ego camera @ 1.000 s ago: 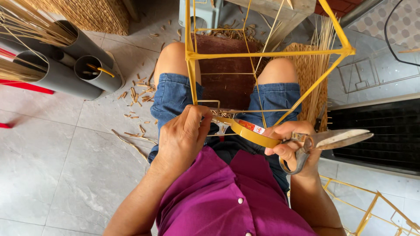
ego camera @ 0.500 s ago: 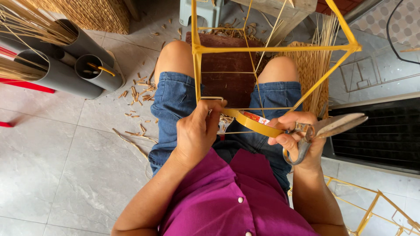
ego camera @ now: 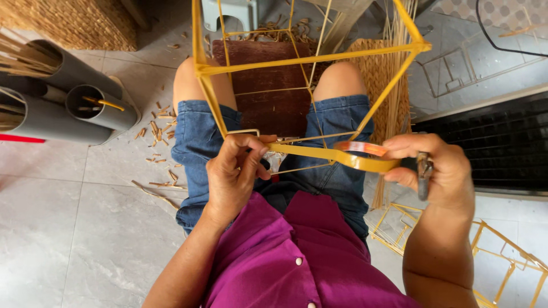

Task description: The person sits with a yellow bamboo frame across their lap, wraps yellow tape around the frame joints, and cuts the tape with scissors. They then fit thin bamboo strips against the frame and tape them in place, holding the frame steady with one hand while working with the other.

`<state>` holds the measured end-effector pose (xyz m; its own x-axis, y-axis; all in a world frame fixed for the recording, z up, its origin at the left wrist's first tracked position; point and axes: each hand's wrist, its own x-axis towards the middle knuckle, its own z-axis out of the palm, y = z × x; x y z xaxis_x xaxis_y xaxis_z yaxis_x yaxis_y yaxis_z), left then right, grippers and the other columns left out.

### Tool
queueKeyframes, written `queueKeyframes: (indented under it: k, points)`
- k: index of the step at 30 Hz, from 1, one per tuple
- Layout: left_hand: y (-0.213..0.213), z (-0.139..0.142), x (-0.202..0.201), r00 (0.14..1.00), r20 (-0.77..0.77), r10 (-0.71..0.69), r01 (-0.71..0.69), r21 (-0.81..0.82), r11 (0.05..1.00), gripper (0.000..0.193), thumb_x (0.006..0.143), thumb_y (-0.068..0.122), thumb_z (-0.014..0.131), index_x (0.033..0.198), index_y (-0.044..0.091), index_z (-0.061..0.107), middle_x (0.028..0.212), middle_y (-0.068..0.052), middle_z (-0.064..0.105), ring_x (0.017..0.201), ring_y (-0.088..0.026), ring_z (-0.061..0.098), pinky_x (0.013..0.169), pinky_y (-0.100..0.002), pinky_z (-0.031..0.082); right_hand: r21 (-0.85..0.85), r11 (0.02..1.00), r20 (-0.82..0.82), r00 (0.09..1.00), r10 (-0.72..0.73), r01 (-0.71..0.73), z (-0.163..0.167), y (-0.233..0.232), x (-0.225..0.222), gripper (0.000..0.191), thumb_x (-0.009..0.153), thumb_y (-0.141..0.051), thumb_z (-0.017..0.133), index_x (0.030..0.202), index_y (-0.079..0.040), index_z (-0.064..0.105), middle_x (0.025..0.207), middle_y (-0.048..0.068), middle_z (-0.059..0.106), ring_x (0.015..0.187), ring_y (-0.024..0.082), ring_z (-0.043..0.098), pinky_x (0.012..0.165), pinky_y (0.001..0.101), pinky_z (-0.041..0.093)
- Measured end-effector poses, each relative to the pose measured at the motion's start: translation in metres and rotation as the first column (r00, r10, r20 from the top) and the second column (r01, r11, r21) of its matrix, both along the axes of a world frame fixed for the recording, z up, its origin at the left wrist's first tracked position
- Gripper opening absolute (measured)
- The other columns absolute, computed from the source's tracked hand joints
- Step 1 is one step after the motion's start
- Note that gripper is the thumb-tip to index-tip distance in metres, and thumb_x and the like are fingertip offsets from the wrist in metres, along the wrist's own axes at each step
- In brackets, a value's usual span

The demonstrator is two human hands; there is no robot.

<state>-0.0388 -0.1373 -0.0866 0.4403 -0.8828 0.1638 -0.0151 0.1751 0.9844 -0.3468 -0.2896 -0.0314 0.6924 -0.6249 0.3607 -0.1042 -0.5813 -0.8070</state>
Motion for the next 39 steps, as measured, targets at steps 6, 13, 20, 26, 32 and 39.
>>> queueKeyframes:
  k: [6,13,20,26,32,39]
  points:
    - [-0.003,-0.006,-0.005,0.999,0.039,0.027,-0.027,-0.016,1.0,0.008,0.104,0.001,0.061,0.104,0.004,0.054,0.111,-0.012,0.077,0.061,-0.005,0.064,0.051,-0.019,0.053,-0.195,0.953,-0.087,0.964,-0.252,0.232,-0.008,-0.013,-0.027,0.054,0.079,-0.005,0.091,0.125,0.002,0.062,0.101,0.01,0.074,0.09,0.011,0.071,0.082,0.0221,0.057]
    - [-0.005,-0.003,-0.017,0.991,0.096,0.095,-0.091,-0.049,0.995,0.011,0.104,-0.001,0.063,0.106,0.005,0.053,0.106,-0.01,0.078,0.06,-0.004,0.064,0.047,-0.018,0.051,-0.245,0.934,-0.021,0.962,-0.272,0.259,-0.024,-0.018,-0.022,0.052,0.08,-0.003,0.091,0.124,-0.003,0.063,0.114,0.012,0.071,0.099,0.012,0.07,0.087,0.0235,0.056]
    - [-0.004,0.004,-0.023,0.988,0.058,0.144,-0.144,-0.005,0.99,0.013,0.103,-0.001,0.065,0.104,0.006,0.055,0.096,-0.007,0.077,0.054,0.0,0.051,0.043,-0.018,0.04,-0.15,0.936,-0.027,0.945,-0.326,0.318,-0.041,-0.028,-0.015,0.048,0.083,-0.006,0.09,0.122,-0.003,0.063,0.105,0.008,0.074,0.096,0.012,0.071,0.087,0.0253,0.057]
    - [-0.002,0.035,-0.031,0.976,-0.183,0.117,-0.129,-0.056,0.99,0.011,0.104,-0.003,0.064,0.105,0.005,0.057,0.101,-0.008,0.074,0.057,0.0,0.048,0.045,-0.018,0.036,-0.094,0.937,0.073,0.941,-0.33,0.335,-0.036,-0.023,-0.025,0.047,0.084,-0.006,0.089,0.122,-0.002,0.061,0.101,0.008,0.073,0.092,0.012,0.07,0.087,0.0251,0.056]
    - [0.017,0.069,-0.035,0.987,-0.11,0.115,-0.111,0.036,0.993,0.012,0.101,-0.003,0.062,0.105,0.006,0.056,0.094,-0.007,0.075,0.051,0.0,0.048,0.04,-0.019,0.035,0.02,0.983,0.271,0.945,-0.18,0.182,-0.043,-0.02,-0.034,0.044,0.087,-0.004,0.084,0.123,-0.003,0.059,0.111,0.01,0.071,0.106,0.016,0.071,0.103,0.0331,0.056]
    - [0.021,0.072,-0.047,0.595,0.772,0.224,-0.346,-0.006,0.938,0.011,0.093,0.011,0.08,0.097,0.009,0.07,0.076,-0.009,0.069,0.055,-0.013,0.061,0.053,-0.028,0.045,0.282,0.959,0.376,0.916,-0.138,0.028,-0.06,-0.02,-0.038,0.049,0.086,0.002,0.081,0.129,-0.005,0.056,0.119,0.008,0.068,0.108,0.017,0.069,0.094,0.0329,0.059]
